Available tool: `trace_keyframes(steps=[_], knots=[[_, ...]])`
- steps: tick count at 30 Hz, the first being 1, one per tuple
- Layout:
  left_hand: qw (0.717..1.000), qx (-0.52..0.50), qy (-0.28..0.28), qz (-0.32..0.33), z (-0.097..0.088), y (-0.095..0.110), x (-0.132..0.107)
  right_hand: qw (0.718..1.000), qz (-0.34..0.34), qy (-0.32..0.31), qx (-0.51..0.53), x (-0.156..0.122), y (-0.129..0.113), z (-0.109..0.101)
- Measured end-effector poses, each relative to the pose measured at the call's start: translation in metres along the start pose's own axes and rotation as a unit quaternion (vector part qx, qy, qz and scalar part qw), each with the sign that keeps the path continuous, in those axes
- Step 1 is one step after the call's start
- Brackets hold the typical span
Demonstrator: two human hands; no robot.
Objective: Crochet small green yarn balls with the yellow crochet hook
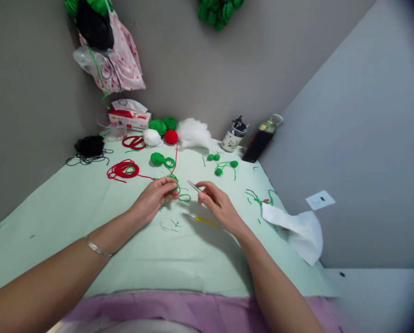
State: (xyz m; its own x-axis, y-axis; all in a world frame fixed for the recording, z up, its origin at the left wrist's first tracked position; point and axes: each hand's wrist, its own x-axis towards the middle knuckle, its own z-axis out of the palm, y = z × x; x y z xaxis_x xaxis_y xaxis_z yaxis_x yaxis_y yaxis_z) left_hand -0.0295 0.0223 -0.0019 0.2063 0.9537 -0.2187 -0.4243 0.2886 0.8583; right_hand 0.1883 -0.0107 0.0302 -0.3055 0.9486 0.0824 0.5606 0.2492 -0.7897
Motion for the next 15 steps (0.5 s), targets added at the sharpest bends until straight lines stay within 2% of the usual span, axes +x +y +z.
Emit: trace_keyframes(steps=[2, 4, 15], knots=[[1.000, 0.001, -0.001, -0.002, 0.002, 0.001, -0.002, 0.993, 0.000, -0.070, 0.093, -0.001, -0.007, 0.005], [1.000, 0.003, -0.003, -0.003, 0.004, 0.001, -0.003, 0.987, 0.006, -0.101, 0.129, -0.001, -0.010, 0.009], [0.999, 0.017, -0.035, -0.025, 0.007, 0.000, -0.007, 0.997, 0.034, -0.013, 0.063, 0.005, -0.001, 0.018]])
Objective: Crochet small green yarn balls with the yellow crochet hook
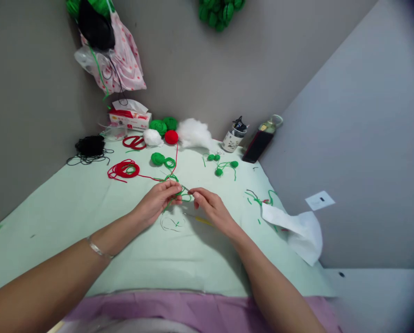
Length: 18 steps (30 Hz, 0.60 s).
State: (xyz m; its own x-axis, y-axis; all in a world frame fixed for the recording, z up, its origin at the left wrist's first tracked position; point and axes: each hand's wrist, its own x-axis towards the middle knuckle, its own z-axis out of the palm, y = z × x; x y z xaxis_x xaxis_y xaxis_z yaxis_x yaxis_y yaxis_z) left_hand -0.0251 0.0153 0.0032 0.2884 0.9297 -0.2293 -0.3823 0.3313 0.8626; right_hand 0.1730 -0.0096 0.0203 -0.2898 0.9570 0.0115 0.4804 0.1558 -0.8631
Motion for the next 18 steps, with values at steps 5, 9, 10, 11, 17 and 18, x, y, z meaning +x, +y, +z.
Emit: trace_keyframes(steps=[5, 9, 10, 11, 17, 18], knots=[[0.999, -0.002, -0.028, -0.020, 0.0028, -0.0007, -0.0028, 0.999, 0.011, 0.032, -0.010, 0.0000, -0.0017, 0.0033], [0.999, -0.009, -0.038, -0.023, 0.0025, -0.0009, -0.0038, 0.999, 0.004, 0.047, 0.007, 0.0003, -0.0021, 0.0050], [0.999, -0.011, -0.040, -0.023, 0.0024, -0.0008, -0.0041, 0.999, 0.003, 0.048, 0.013, 0.0004, -0.0022, 0.0053], [0.999, -0.013, -0.041, -0.024, 0.0023, -0.0006, -0.0042, 0.999, 0.001, 0.048, 0.019, 0.0005, -0.0023, 0.0055], [0.999, -0.028, -0.038, -0.018, 0.0012, 0.0004, -0.0034, 0.998, -0.003, 0.042, 0.036, 0.0009, -0.0025, 0.0048], [0.999, -0.030, -0.037, -0.017, 0.0010, 0.0006, -0.0032, 0.998, -0.003, 0.043, 0.036, 0.0010, -0.0024, 0.0047]])
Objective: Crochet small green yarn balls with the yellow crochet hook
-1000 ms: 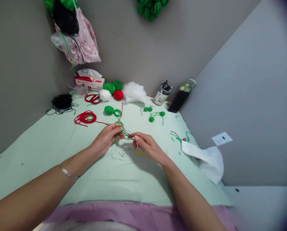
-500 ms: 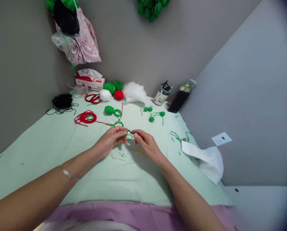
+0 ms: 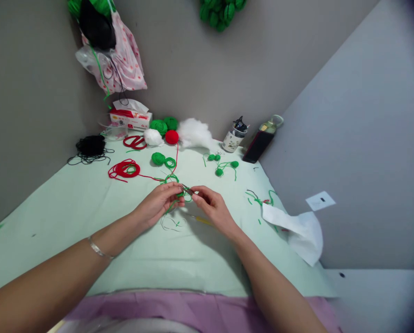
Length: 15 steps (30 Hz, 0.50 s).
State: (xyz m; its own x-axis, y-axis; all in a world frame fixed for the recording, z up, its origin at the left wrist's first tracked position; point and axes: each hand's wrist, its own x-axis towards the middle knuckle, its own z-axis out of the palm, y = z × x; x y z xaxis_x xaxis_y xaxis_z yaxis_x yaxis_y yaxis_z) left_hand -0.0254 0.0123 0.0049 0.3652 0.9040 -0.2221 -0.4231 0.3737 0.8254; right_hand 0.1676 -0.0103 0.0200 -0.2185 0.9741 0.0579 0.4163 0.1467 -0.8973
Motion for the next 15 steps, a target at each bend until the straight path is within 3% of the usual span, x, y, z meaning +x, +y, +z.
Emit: trace_keyframes(steps=[7, 11, 15], knots=[[1.000, 0.003, -0.009, -0.004, 0.001, 0.001, -0.001, 1.000, -0.004, 0.013, 0.005, 0.000, 0.001, 0.001], [1.000, 0.005, -0.003, -0.008, 0.001, 0.000, -0.001, 0.999, -0.008, 0.042, 0.023, 0.002, 0.005, 0.001], [1.000, 0.008, 0.005, -0.010, 0.000, 0.000, 0.000, 0.995, -0.012, 0.093, -0.035, 0.007, 0.014, -0.004]])
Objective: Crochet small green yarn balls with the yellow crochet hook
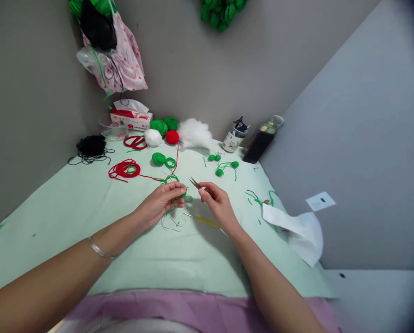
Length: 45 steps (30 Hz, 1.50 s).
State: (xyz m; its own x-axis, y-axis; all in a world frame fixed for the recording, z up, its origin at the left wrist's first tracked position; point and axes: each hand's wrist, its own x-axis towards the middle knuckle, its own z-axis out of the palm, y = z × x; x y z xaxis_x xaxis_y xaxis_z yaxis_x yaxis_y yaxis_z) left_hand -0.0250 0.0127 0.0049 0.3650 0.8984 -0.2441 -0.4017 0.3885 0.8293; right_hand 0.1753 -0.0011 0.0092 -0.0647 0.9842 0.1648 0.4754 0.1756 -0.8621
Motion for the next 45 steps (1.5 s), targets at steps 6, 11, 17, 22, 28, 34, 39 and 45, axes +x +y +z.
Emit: trace_keyframes(steps=[6, 11, 17, 22, 28, 34, 39, 45], knots=[[1.000, 0.016, -0.004, 0.007, 0.003, 0.001, -0.002, 0.997, -0.049, 0.050, -0.024, 0.000, 0.004, 0.001], [0.999, 0.041, -0.030, 0.013, 0.008, -0.003, -0.005, 0.989, -0.003, -0.077, 0.127, -0.004, -0.005, 0.010], [0.998, 0.050, -0.008, 0.029, 0.006, -0.002, -0.003, 0.993, 0.032, -0.031, 0.105, 0.006, 0.005, 0.000], [0.997, 0.021, 0.041, 0.055, -0.004, 0.009, 0.001, 0.995, 0.051, 0.080, 0.022, 0.026, 0.031, -0.042], [0.993, -0.035, 0.080, 0.082, -0.012, 0.024, 0.005, 0.986, 0.049, 0.109, -0.119, 0.028, 0.039, -0.077], [0.990, -0.076, 0.088, 0.081, -0.015, 0.026, 0.007, 0.964, 0.002, -0.215, -0.156, -0.001, 0.002, -0.049], [0.990, -0.096, 0.085, 0.062, -0.013, 0.028, 0.005, 0.948, -0.046, -0.262, -0.175, -0.017, -0.019, -0.033], [0.990, -0.102, 0.080, 0.054, -0.011, 0.030, 0.004, 0.962, -0.026, -0.256, -0.088, -0.007, -0.026, -0.042]])
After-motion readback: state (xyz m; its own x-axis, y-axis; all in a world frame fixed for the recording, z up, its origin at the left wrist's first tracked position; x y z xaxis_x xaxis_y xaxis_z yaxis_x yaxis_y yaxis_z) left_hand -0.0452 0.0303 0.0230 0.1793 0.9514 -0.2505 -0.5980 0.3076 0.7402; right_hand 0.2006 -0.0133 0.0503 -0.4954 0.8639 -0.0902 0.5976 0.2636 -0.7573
